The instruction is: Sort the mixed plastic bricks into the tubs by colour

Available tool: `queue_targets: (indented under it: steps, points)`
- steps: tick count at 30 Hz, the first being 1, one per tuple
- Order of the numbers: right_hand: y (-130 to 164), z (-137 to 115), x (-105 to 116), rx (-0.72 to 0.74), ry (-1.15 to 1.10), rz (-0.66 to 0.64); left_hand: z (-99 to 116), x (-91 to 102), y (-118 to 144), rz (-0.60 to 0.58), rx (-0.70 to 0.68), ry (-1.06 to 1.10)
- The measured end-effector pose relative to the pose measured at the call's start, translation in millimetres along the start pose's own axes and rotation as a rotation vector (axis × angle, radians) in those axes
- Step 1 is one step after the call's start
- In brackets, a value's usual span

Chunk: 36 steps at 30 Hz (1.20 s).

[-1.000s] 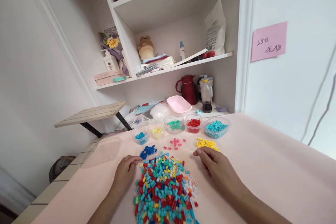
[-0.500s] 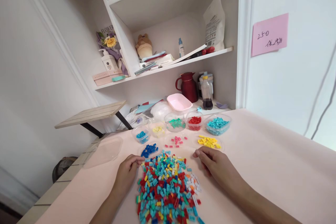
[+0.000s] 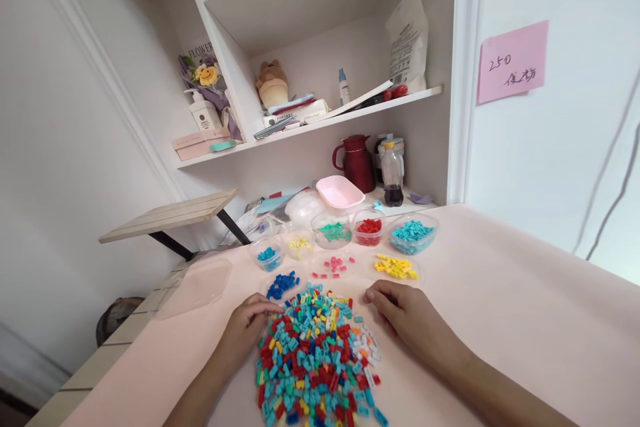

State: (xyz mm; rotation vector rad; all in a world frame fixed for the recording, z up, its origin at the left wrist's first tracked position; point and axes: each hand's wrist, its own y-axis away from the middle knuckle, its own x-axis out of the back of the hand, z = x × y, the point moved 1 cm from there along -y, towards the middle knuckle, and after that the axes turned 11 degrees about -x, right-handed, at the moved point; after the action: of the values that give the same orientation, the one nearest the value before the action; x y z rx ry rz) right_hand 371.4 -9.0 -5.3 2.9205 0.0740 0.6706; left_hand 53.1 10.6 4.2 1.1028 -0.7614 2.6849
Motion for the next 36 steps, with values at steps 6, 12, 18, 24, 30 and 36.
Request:
queue_targets:
  steps: [6, 12, 18, 24, 30, 36]
  points:
    - [1, -3, -1, 0.025, 0.090, -0.018, -7, -0.8, -2, 0.061, 0.014, -0.001]
    - [2, -4, -3, 0.138, 0.263, 0.028, -7, -2.1, -1, 0.059, 0.012, -0.014]
    - [4, -2, -8, 0.252, 0.423, 0.042, -4, -1.7, -1, 0.011, -0.017, 0.026]
    - [3, -1, -8, 0.294, 0.461, 0.058, -5, -0.3, -1, -0.011, -0.031, 0.052]
    - [1, 1, -6, 0.352, 0.496, 0.036, 1, -0.7, 0, -0.093, -0.071, 0.102]
    - [2, -2, -3, 0.361, 0.443, 0.033, 8, 0.8, 0, -0.166, -0.100, 0.156]
